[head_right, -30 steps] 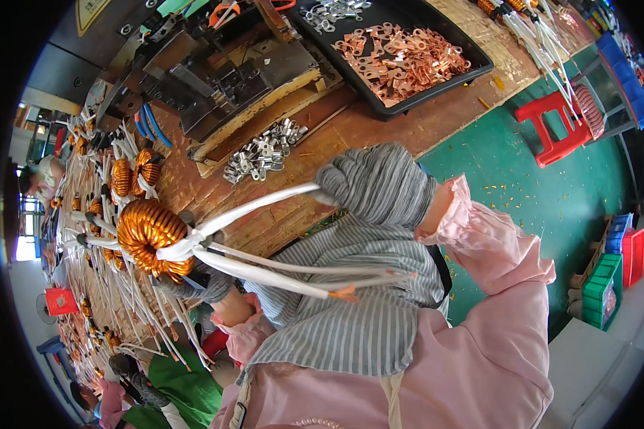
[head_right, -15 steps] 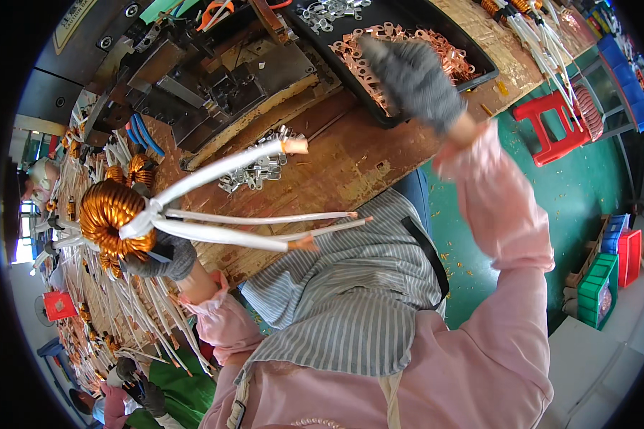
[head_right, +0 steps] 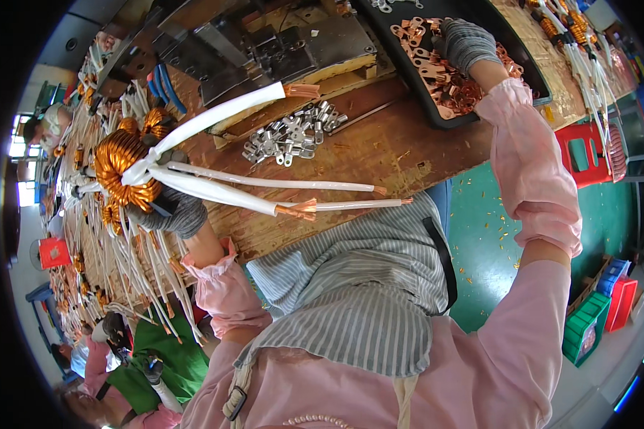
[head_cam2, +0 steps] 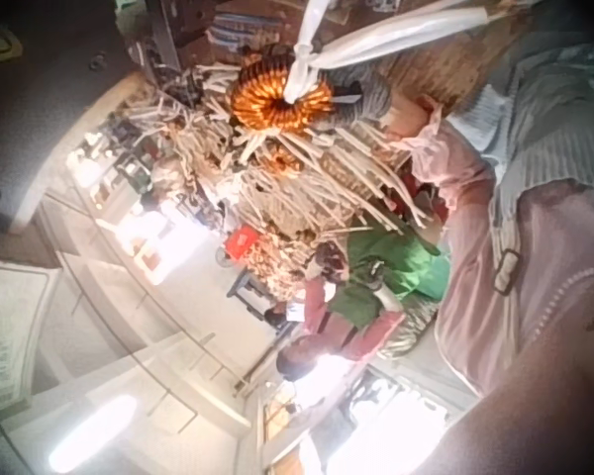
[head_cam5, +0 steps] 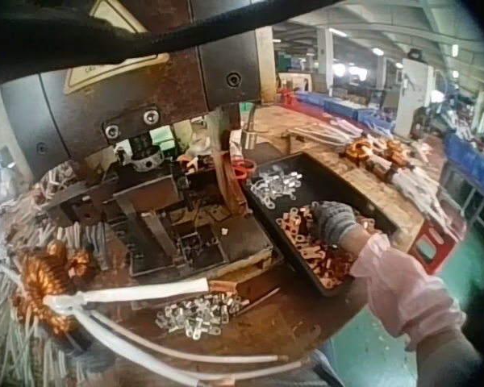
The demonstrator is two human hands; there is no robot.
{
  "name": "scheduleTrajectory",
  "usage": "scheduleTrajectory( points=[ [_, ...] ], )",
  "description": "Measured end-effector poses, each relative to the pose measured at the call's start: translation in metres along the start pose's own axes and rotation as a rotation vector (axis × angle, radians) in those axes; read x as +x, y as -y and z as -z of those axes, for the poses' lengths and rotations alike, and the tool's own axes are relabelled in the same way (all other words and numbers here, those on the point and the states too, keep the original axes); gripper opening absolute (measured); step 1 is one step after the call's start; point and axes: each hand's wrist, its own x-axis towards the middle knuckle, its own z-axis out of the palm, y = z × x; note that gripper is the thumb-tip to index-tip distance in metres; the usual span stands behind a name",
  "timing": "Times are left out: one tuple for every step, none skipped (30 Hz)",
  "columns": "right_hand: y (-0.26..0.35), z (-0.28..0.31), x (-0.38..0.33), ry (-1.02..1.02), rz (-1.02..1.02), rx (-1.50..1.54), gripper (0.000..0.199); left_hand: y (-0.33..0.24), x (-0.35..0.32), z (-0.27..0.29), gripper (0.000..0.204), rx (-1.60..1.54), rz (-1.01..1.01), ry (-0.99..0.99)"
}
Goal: Assembling electrical transformer coils by connecting wires, attaching copper lugs, and using a terminal crimping machine.
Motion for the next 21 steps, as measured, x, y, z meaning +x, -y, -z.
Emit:
scheduleTrajectory(
  points=[
    [0.002, 0.001, -0.001, -0.001, -0.017, 0.029, 0.037, 0.0, 0.001, 0.003, 0.081, -0.079, 0.039, 0.028],
    [0.004, 0.003, -0.002, -0.002, -0.034, 0.058, 0.037, -0.002, -0.001, 0.004, 0.078, -0.031, 0.022, -0.021],
    [0.006, 0.006, -0.003, -0.001, -0.05, 0.085, 0.037, -0.001, -0.003, -0.002, 0.074, 0.014, 0.004, -0.072],
    [0.01, 0.012, -0.003, 0.026, -0.029, 0.067, 0.041, -0.002, -0.004, 0.0, 0.074, -0.015, -0.003, -0.069],
    [0.009, 0.007, 0.0, 0.014, -0.014, 0.063, 0.041, -0.002, -0.004, 0.005, 0.074, -0.044, -0.01, -0.066],
    [0.002, -0.002, 0.006, 0.002, -0.008, 0.055, 0.041, 0.0, -0.003, 0.008, 0.074, -0.08, -0.01, -0.061],
    [-0.001, -0.005, 0.009, -0.014, 0.003, 0.049, 0.042, 0.0, -0.002, 0.007, 0.074, -0.065, -0.011, -0.052],
    [-0.004, -0.009, 0.009, -0.093, 0.004, 0.016, 0.042, 0.0, -0.001, 0.006, 0.074, -0.05, -0.011, -0.044],
    [-0.005, -0.01, 0.008, -0.173, 0.005, -0.017, 0.042, 0.001, 0.0, 0.004, 0.073, -0.035, -0.011, -0.035],
    [-0.008, -0.011, 0.007, -0.252, 0.003, -0.05, 0.042, 0.002, 0.001, 0.0, 0.072, 0.003, -0.032, -0.064],
    [-0.018, -0.017, 0.011, -0.368, 0.042, 0.354, 0.04, 0.003, 0.003, 0.001, 0.074, -0.037, -0.009, -0.033],
    [-0.035, -0.026, 0.015, -0.477, 0.079, 0.757, 0.038, 0.005, 0.006, 0.004, 0.076, -0.081, 0.017, -0.002],
    [-0.046, -0.03, 0.016, -0.579, 0.115, 1.159, 0.036, 0.008, 0.008, 0.006, 0.077, -0.125, 0.047, 0.027],
    [0.009, 0.026, -0.025, -0.438, 0.019, 1.519, 0.028, -0.001, 0.001, 0.011, 0.078, -0.126, 0.048, 0.025],
    [0.026, 0.047, -0.052, -0.385, 0.054, 1.542, 0.025, -0.003, 0.001, 0.014, 0.079, -0.145, 0.037, 0.003],
    [0.042, 0.059, -0.071, -0.323, 0.096, 1.574, 0.022, -0.009, -0.002, 0.019, 0.079, -0.152, 0.019, -0.023],
    [0.06, 0.072, -0.09, -0.139, 0.075, 1.522, 0.024, -0.012, -0.003, 0.023, 0.08, -0.166, 0.004, -0.05],
    [0.072, 0.08, -0.105, 0.035, 0.042, 1.459, 0.026, -0.009, -0.003, 0.022, 0.08, -0.157, 0.015, -0.032],
    [0.083, 0.079, -0.113, 0.059, 0.074, 1.433, 0.025, -0.005, -0.002, 0.016, 0.08, -0.144, 0.027, -0.012],
    [0.094, 0.072, -0.12, 0.084, 0.107, 1.409, 0.023, -0.003, -0.001, 0.011, 0.081, -0.13, 0.037, 0.007],
    [0.102, 0.064, -0.124, 0.111, 0.137, 1.383, 0.022, 0.0, 0.0, 0.01, 0.081, -0.125, 0.037, 0.011]
  ],
)
